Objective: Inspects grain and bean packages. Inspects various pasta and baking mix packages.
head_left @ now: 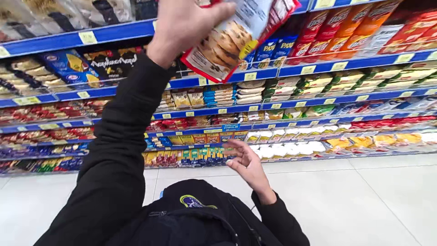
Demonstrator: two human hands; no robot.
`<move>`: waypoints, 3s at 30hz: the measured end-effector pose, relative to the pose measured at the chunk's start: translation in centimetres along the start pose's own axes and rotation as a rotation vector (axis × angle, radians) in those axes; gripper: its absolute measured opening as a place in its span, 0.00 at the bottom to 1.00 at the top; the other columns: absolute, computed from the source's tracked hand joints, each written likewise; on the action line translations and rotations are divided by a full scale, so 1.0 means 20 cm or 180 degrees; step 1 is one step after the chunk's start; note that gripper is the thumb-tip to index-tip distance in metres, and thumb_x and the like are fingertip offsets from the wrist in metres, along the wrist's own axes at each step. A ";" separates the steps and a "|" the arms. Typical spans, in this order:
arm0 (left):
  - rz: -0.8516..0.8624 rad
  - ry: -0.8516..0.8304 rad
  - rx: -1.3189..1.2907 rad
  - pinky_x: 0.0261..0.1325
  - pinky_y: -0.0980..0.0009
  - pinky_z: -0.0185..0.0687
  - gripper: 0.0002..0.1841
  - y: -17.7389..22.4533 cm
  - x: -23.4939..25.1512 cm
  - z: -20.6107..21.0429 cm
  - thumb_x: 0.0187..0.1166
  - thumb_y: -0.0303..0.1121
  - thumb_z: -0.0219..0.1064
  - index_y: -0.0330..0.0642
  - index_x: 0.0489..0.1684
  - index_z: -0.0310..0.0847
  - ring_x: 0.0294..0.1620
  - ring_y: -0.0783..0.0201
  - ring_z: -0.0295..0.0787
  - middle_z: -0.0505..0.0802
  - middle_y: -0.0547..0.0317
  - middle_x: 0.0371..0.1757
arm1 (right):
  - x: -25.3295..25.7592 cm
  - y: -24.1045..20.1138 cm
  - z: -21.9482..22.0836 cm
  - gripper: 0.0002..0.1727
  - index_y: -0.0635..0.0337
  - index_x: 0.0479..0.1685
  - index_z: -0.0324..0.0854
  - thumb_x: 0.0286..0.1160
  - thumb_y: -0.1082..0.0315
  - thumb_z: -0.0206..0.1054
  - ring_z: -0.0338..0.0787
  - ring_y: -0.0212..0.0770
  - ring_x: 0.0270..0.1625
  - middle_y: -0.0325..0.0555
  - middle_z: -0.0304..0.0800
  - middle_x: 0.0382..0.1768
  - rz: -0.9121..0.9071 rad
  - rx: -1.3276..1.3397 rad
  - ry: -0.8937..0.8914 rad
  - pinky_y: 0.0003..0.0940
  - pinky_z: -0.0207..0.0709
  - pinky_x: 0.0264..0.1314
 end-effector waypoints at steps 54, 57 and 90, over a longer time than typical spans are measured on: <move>-0.1752 -0.0183 -0.2905 0.52 0.60 0.96 0.12 0.12 -1.27 0.27 0.85 0.27 0.64 0.28 0.58 0.81 0.45 0.58 0.97 0.96 0.49 0.45 | -0.36 -0.13 0.26 0.22 0.65 0.71 0.74 0.82 0.66 0.69 0.97 0.52 0.51 0.59 0.92 0.54 0.0196 0.1558 0.1234 0.47 0.92 0.58; -0.1697 -0.0200 -0.2871 0.53 0.62 0.95 0.12 0.12 -1.27 0.27 0.85 0.27 0.64 0.28 0.58 0.81 0.45 0.59 0.97 0.96 0.50 0.45 | -0.37 -0.13 0.26 0.22 0.64 0.71 0.74 0.82 0.64 0.68 0.96 0.52 0.52 0.59 0.92 0.56 0.0242 0.1549 0.1232 0.48 0.91 0.59; -0.1674 -0.0361 -0.3060 0.49 0.60 0.96 0.13 0.17 -1.33 0.22 0.84 0.27 0.65 0.27 0.60 0.80 0.45 0.57 0.97 0.95 0.47 0.47 | -0.47 -0.13 0.32 0.21 0.60 0.71 0.75 0.83 0.65 0.67 0.96 0.47 0.50 0.54 0.92 0.54 0.0294 0.1420 0.1367 0.44 0.92 0.55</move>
Point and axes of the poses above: each hand's wrist, its own x-axis towards the middle knuckle, its own z-axis out of the palm, y = z × x, the point moved 2 cm from there along x, towards the middle knuckle
